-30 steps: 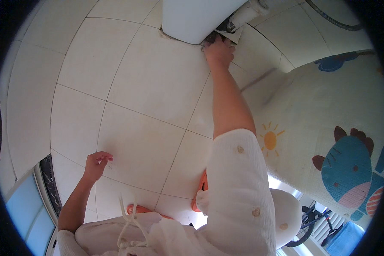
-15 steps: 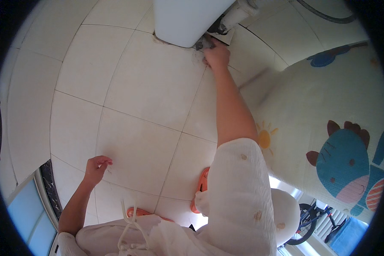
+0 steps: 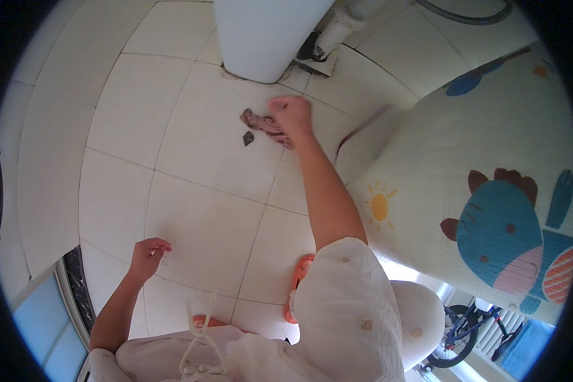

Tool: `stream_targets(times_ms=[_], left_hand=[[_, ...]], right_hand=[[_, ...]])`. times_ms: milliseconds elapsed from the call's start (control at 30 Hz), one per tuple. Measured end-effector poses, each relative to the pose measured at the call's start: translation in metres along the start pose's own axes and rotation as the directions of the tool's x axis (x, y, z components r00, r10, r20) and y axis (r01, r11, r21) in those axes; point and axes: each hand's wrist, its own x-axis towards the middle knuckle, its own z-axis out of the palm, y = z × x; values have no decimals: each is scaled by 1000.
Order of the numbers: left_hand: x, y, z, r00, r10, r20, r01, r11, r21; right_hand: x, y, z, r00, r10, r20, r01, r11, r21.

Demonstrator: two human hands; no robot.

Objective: The person cleans the wall and floor tiles in a bathroom by hand with a cloth and a scrubber. They wet a cloth in a sink, wipe down the upper wall tiles, then move to the floor to scrub the lower tiles and corners before rinsing the cloth again.

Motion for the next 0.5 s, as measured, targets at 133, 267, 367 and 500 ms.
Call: stream_targets(times_ms=[133,267,367,500], left_hand=[[-9,-5,-3,1000,-17,2,16,999,43],[-7,-9,-6,1000,-15,-5,15,999,42],[1,0,-6,999,14,-42,-12,999,41],[-8,-17,-8,999,-1,-55,3,999,41]], right_hand=[[6,7,-8,947,248,-204,-175,932,319],[-20,-5,31,973,-223,-62,230,961,151],[-27,11,46,811,-585,-27,522,743,-419],[-2,17,11,894,116,-433,-9,970,241]])
